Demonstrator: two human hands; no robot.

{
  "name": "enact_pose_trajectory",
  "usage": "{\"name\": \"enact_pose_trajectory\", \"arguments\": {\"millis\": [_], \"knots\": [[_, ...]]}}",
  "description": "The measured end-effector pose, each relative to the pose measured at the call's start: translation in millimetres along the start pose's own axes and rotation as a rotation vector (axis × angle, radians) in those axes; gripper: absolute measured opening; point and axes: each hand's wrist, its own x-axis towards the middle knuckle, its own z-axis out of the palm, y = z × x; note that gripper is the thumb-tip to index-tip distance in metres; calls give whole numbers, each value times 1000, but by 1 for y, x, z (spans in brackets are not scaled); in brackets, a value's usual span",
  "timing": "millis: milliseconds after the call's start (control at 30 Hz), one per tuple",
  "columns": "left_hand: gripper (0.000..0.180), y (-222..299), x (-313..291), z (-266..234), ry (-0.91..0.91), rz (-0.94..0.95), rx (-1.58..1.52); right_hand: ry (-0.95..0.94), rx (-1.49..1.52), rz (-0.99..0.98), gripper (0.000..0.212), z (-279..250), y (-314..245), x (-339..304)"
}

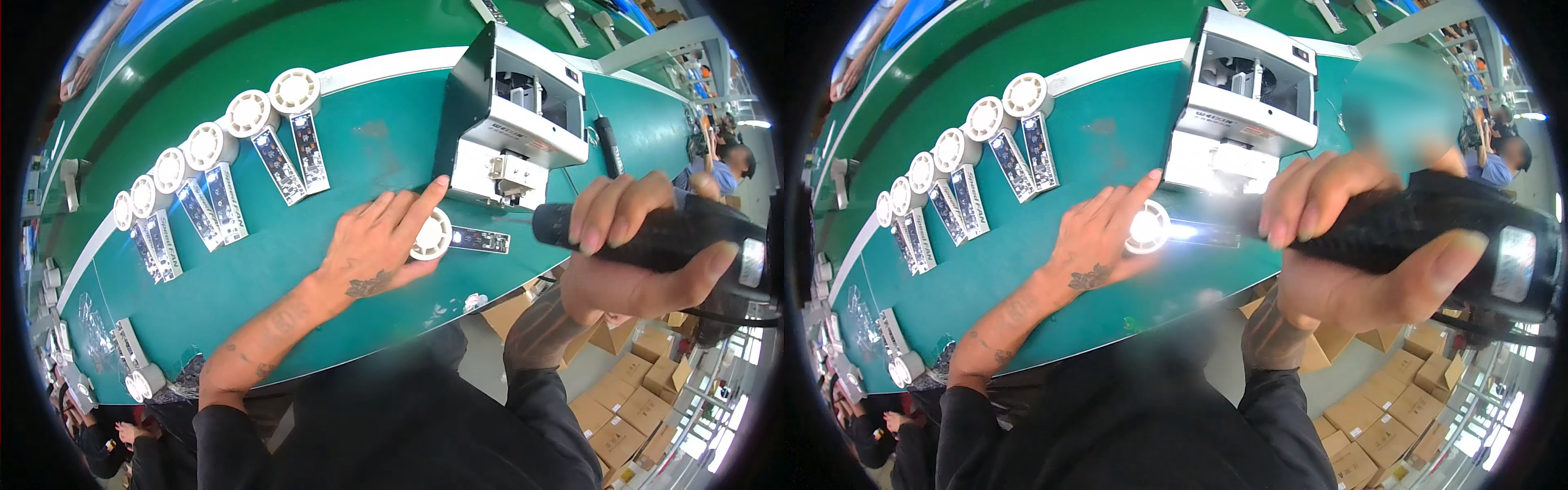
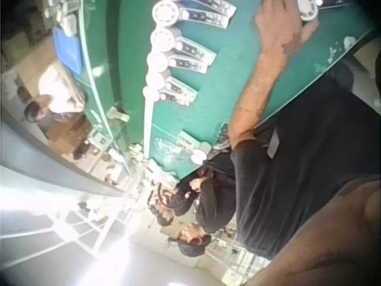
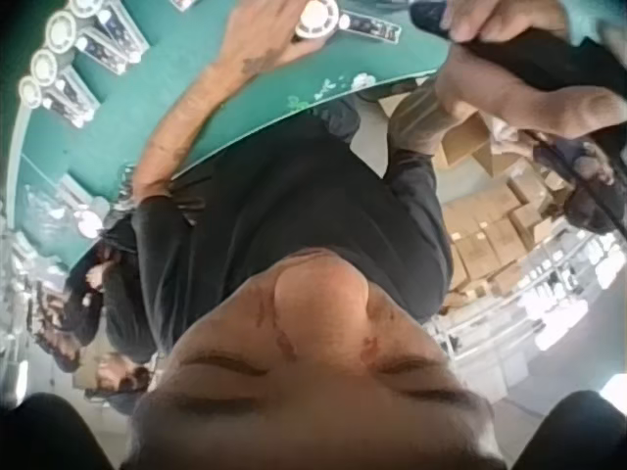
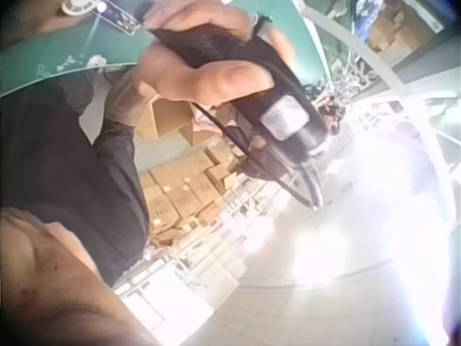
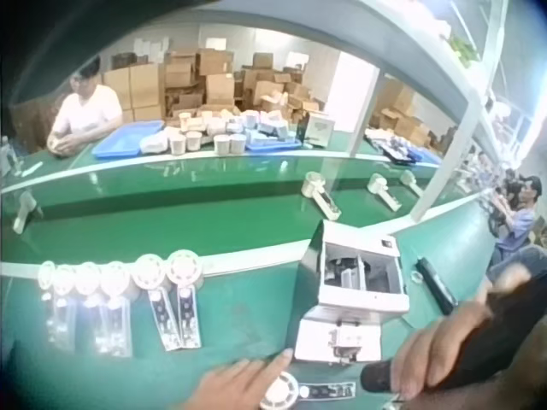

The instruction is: Assembling electronic components by using a tool on circuit boards at a factory workstation.

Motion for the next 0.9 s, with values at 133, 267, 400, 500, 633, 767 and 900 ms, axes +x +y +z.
{"name": "enact_pose_trajectory", "arguments": {"millis": [133, 267, 400, 500, 633, 767, 900], "knots": [[105, -4, 0, 0, -3, -10, 8, 86, -396, -2, 64, -2, 12, 20], [104, -1, 0, -2, -31, -21, 8, 83, -593, -84, 47, 20, 29, 22], [104, -3, -1, -3, -22, -26, 15, 102, -559, -3, 46, 23, 25, 18], [104, -2, 1, -2, -15, -7, 12, 68, -507, 58, 54, 12, 20, 5], [105, -4, -1, 0, 20, 10, -6, 61, -402, 177, 63, 15, 17, -19], [105, -3, 0, -2, -10, -7, -20, 17, -250, 215, 64, 29, 21, -28], [107, -3, 0, -3, -23, -18, -20, 57, -439, 222, 67, 19, 30, -33]]}}
